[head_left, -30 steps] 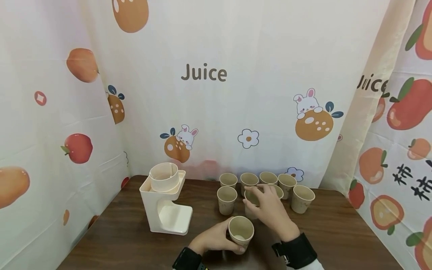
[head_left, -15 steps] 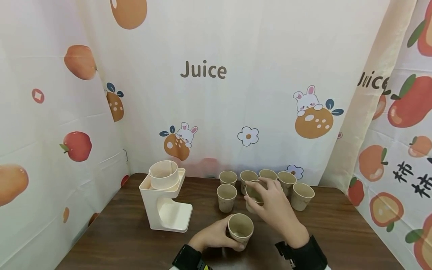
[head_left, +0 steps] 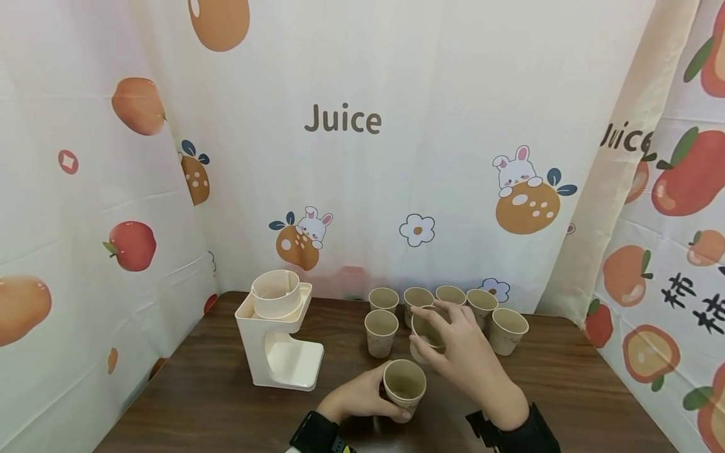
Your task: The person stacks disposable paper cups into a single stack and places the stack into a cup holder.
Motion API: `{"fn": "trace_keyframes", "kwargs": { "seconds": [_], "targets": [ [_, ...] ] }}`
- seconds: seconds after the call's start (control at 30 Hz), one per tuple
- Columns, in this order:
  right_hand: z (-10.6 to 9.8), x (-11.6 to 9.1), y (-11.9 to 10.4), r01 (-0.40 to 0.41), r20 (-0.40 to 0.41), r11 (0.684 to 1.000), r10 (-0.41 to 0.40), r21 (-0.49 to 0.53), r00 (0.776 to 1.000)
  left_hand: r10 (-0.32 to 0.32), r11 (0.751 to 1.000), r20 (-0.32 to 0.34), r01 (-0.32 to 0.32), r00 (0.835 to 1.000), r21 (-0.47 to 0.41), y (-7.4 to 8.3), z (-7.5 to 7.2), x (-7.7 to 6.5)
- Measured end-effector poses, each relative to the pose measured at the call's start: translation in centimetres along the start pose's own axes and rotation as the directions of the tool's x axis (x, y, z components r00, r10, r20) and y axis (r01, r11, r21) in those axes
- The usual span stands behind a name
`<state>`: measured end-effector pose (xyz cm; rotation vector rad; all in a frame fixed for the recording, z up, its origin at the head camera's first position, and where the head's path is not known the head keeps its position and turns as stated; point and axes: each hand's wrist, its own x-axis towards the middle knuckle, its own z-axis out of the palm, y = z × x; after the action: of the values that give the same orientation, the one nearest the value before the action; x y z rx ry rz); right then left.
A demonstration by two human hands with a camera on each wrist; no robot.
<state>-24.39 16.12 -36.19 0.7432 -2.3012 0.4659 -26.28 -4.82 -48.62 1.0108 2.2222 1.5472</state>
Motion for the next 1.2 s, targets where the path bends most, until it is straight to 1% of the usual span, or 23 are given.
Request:
{"fn": "trace_keyframes", "kwargs": {
  "seconds": [0.3,0.43,0.63,0.8,0.9,1.2],
  "targets": [
    [-0.4,-0.3,-1.0,0.050,-0.002,0.998,-0.050,0.024,0.999,0.012,1.000,0.001,-0.012,1.000,0.005,0.0,-0.1,0.1],
    [-0.2,-0.5,-1.6,0.060,0.007,0.998,-0.060,0.032,0.998,0.001,1.000,0.003,-0.001,1.000,0.020,-0.1,-0.1,0.1],
    [0.5,-1.1,-2.4,0.071,0.045,0.996,-0.073,0.051,0.996,-0.035,0.999,0.011,0.035,0.999,0.028,-0.1,-0.3,0.0],
    [1.1,-1.7,-3.0,0.084,0.069,0.994,-0.089,0.068,0.994,-0.020,1.000,0.024,0.020,1.000,-0.005,0.0,-0.3,0.0],
    [1.5,-2.0,-3.3,0.080,0.082,0.994,-0.086,0.069,0.993,-0.012,1.000,0.029,0.012,0.999,-0.020,0.0,-0.3,0.0],
    [2.4,-2.6,-3.3,0.079,0.085,0.995,-0.084,0.061,0.993,-0.010,1.000,0.030,0.010,0.999,-0.010,0.0,-0.3,0.1]
  ]
}}
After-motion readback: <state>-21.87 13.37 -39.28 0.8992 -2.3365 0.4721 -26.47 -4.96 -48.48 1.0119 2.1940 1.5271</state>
